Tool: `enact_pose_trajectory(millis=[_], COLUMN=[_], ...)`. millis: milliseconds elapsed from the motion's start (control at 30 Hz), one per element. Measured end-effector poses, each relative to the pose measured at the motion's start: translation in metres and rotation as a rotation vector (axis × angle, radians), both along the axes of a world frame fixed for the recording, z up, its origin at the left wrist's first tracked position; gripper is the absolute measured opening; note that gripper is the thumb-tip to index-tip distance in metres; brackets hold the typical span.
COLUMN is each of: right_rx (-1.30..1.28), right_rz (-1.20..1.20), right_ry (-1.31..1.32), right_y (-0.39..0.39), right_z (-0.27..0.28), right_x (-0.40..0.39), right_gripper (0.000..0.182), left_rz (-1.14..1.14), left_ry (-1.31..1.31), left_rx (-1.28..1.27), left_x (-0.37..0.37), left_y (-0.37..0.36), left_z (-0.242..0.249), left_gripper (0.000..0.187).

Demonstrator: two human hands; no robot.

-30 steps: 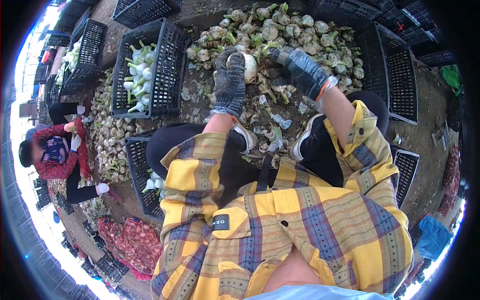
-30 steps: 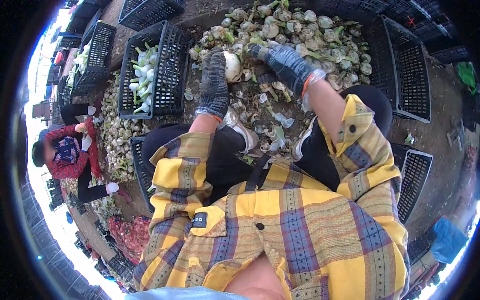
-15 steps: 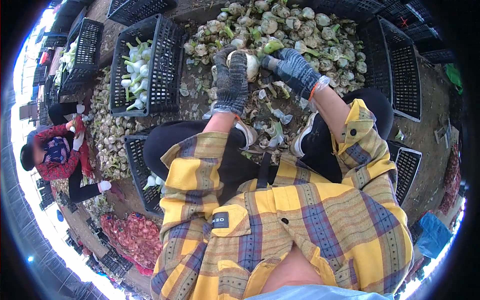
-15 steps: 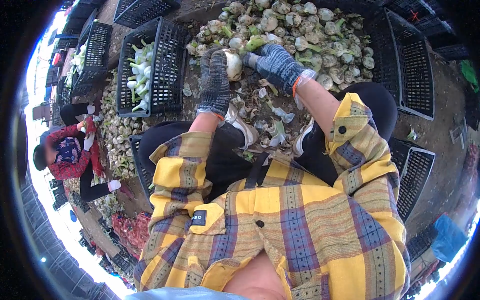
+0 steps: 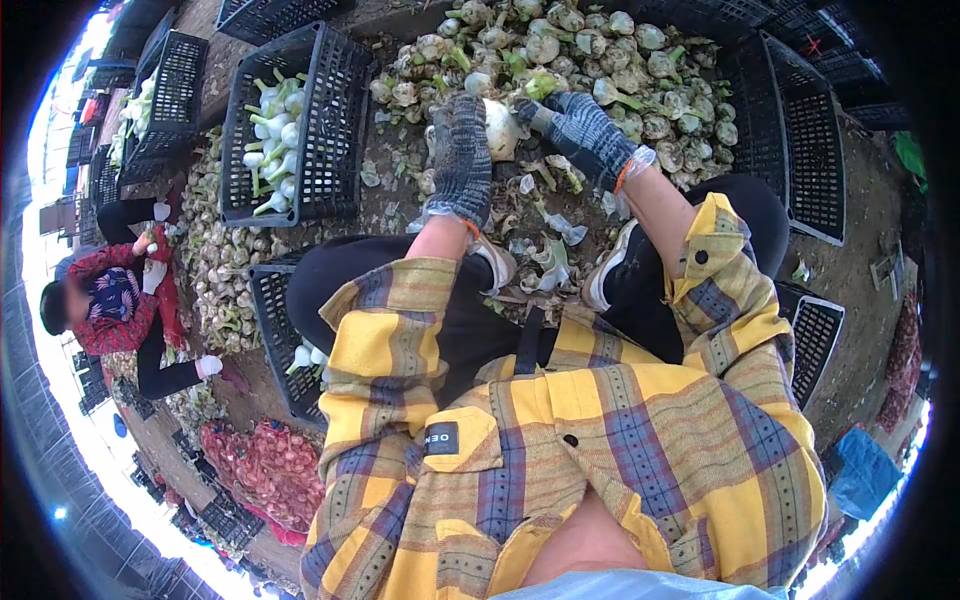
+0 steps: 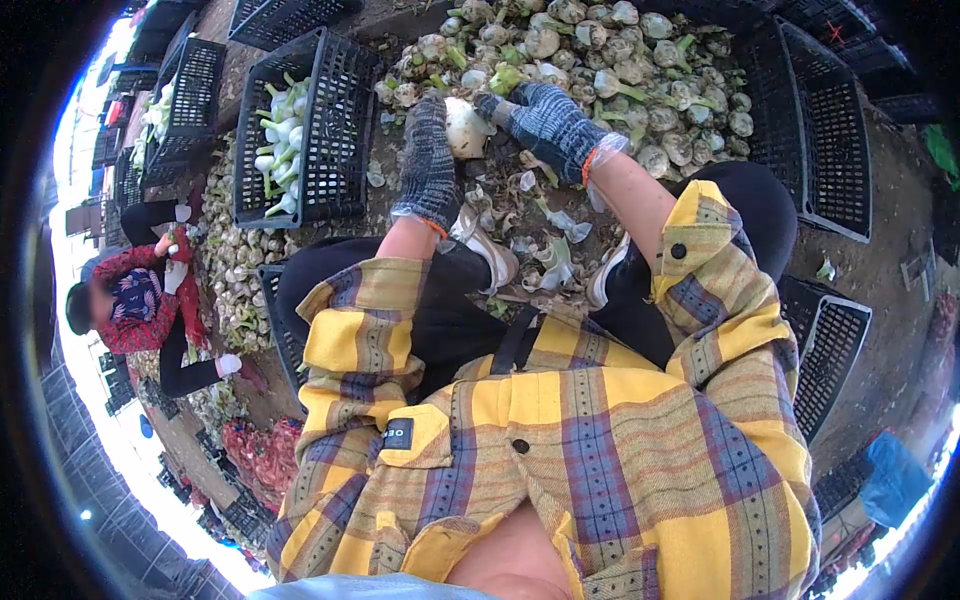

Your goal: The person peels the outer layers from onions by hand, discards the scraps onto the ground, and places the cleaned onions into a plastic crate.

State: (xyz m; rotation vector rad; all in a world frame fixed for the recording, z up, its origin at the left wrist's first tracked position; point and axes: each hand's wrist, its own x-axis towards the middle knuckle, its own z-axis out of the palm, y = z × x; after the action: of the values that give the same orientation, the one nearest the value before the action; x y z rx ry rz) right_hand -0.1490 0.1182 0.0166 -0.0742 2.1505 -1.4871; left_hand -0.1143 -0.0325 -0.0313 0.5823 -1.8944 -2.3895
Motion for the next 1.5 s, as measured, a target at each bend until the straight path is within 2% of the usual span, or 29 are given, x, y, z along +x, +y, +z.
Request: enact_pose_trajectory(millis=[67,200,267,300,367,400,433,500,533,567,600,633,733,767,833,900,967,1000,1033,1100,1133,1167,1233,1267,1300,1367,1400,1433,1500], right_rx=[-0.066,-0.094,-0.057,-0.057,0.113,0.261,0.26,0.103,0.017,0.017,0.021,0.024,0.046,0.084,-0.005,0.046,0.033,0.019,0.016,0.337,0.501,0.503,0.358,0.527,0.525,0.131,0.174,0.174,0.191], right_rz=[0.068,0.104,0.135,0.134,0.172,0.199,0.197,0.079,0.028,0.025,0.017,0.009,0.012,0.032,-0.019,-0.006,-0.039,-0.071,-0.069,0.19,0.32,0.319,0.264,0.35,0.348,-0.082,-0.072,-0.073,-0.091], right_ry=[0.012,0.036,0.394,0.394,0.613,0.61,0.611,0.254,0.111,0.111,0.188,0.266,0.333,0.356,0.352,0.265,0.282,0.301,0.301,0.722,0.933,0.935,0.691,0.879,0.881,0.4,0.529,0.527,0.647], right_y=[0.005,0.007,0.007,0.007,0.008,0.007,0.007,0.008,0.009,0.011,0.013,0.014,0.015,0.016,0.015,0.016,0.014,0.013,0.015,0.025,0.028,0.027,0.027,0.029,0.026,0.014,0.014,0.011,0.007], right_z=[-0.015,-0.013,-0.016,-0.019,-0.025,-0.017,-0.014,-0.011,-0.027,-0.031,-0.034,-0.037,-0.022,-0.022,-0.03,-0.026,-0.031,-0.034,-0.035,-0.036,-0.037,-0.036,-0.036,-0.036,-0.036,-0.034,-0.022,-0.022,-0.025], right_x=[-0.003,0.0,0.003,0.003,0.003,0.005,0.004,0.004,-0.002,-0.003,-0.003,-0.003,-0.001,-0.002,-0.003,-0.004,0.0,0.002,0.001,-0.001,-0.003,-0.005,-0.004,-0.004,-0.004,0.003,0.01,0.013,0.017], right_gripper=[0.055,0.049,0.037,0.037,0.034,0.031,0.031,0.028,0.026,0.026,0.026,0.026,0.027,0.027,0.029,0.03,0.028,0.026,0.026,0.02,0.017,0.017,0.017,0.02,0.02,0.025,0.03,0.03,0.032], left_rz=[-0.038,0.018,-0.013,-0.014,-0.016,-0.016,-0.083,-0.152,-0.171,-0.183,-0.15,-0.15,-0.172,-0.173,-0.193,-0.156,-0.101,-0.007,-0.006,-0.356,-0.451,-0.452,-0.238,-0.228,-0.228,-0.181,-0.171,-0.173,-0.247], left_ry=[-0.03,-0.229,-0.283,-0.283,-0.371,-0.373,-0.388,-0.404,-0.115,0.175,0.359,0.359,-0.09,-0.091,-0.355,-0.311,-0.01,0.0,0.0,-0.2,-0.256,-0.254,-0.304,-0.23,-0.229,-0.14,-0.177,-0.178,-0.054], left_rx=[0.029,0.212,0.267,0.267,0.408,0.407,0.42,0.433,0.09,-0.253,-0.431,-0.432,0.337,0.338,0.715,0.634,0.084,0.054,0.052,0.521,0.664,0.664,0.525,0.42,0.418,-0.076,-0.119,-0.119,-0.672], left_x=[-0.002,0.008,0.006,0.005,0.003,0.004,0.004,0.007,0.009,0.012,0.008,0.01,0.008,0.008,0.007,0.007,0.013,0.014,0.014,0.014,0.014,0.011,0.01,0.006,0.007,0.011,0.014,0.013,0.013], left_y=[-0.005,0.007,0.004,0.004,0.004,0.002,0.0,0.001,0.005,0.008,0.01,0.008,0.003,0.001,-0.001,0.006,0.016,0.021,0.017,0.0,-0.008,-0.005,0.006,0.002,0.002,0.006,0.008,0.009,0.01], left_z=[-0.013,0.026,0.026,0.026,0.026,0.028,0.032,0.034,0.027,0.021,0.016,0.011,0.025,0.03,0.042,0.035,0.023,0.022,0.021,0.035,0.031,0.033,0.036,0.012,0.009,0.011,0.018,0.022,0.025], left_gripper=[0.038,0.04,0.044,0.044,0.049,0.049,0.049,0.051,0.052,0.056,0.067,0.067,0.055,0.055,0.051,0.047,0.042,0.042,0.042,0.048,0.049,0.049,0.039,0.041,0.041,0.045,0.046,0.046,0.043])
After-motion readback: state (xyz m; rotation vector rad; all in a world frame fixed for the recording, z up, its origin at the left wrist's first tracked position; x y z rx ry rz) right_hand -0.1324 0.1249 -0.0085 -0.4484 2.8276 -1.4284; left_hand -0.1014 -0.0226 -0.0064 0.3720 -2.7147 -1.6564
